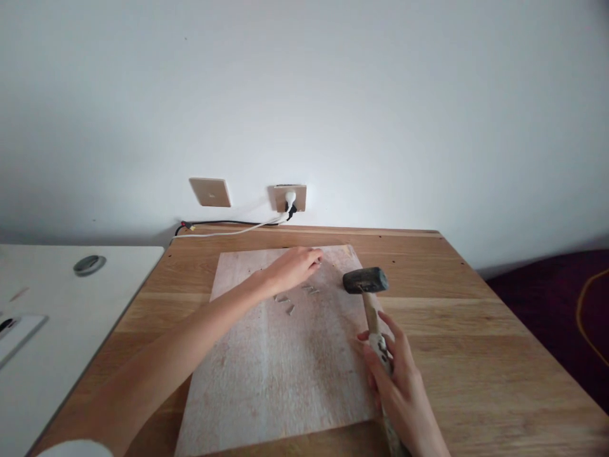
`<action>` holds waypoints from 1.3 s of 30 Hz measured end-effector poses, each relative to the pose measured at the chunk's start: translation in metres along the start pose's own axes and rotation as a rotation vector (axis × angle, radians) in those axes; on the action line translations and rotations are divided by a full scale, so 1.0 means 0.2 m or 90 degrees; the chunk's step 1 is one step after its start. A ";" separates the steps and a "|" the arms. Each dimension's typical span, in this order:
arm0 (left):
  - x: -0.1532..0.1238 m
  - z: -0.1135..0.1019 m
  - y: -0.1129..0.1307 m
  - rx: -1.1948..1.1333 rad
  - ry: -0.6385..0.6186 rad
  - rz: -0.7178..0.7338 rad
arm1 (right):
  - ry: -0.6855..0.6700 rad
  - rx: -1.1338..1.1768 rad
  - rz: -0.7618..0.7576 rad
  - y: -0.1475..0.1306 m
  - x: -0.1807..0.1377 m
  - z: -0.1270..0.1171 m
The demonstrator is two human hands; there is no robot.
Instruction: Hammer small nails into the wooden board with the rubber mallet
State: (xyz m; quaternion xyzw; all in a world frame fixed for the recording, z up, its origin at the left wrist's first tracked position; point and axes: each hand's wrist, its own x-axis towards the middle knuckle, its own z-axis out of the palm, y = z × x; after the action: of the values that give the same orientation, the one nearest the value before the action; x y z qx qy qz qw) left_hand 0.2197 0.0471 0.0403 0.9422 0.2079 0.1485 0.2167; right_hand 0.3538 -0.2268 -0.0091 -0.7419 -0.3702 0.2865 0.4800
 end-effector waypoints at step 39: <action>0.23 0.26 -0.06 -0.294 0.058 -0.088 | -0.065 -0.285 -0.117 -0.24 0.36 -0.09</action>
State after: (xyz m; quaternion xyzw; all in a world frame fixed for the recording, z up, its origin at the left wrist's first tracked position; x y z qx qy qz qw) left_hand 0.2743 0.0603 -0.0021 0.8435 0.2420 0.2190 0.4266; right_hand 0.3958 -0.1633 0.0372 -0.7778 -0.5139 0.1895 0.3083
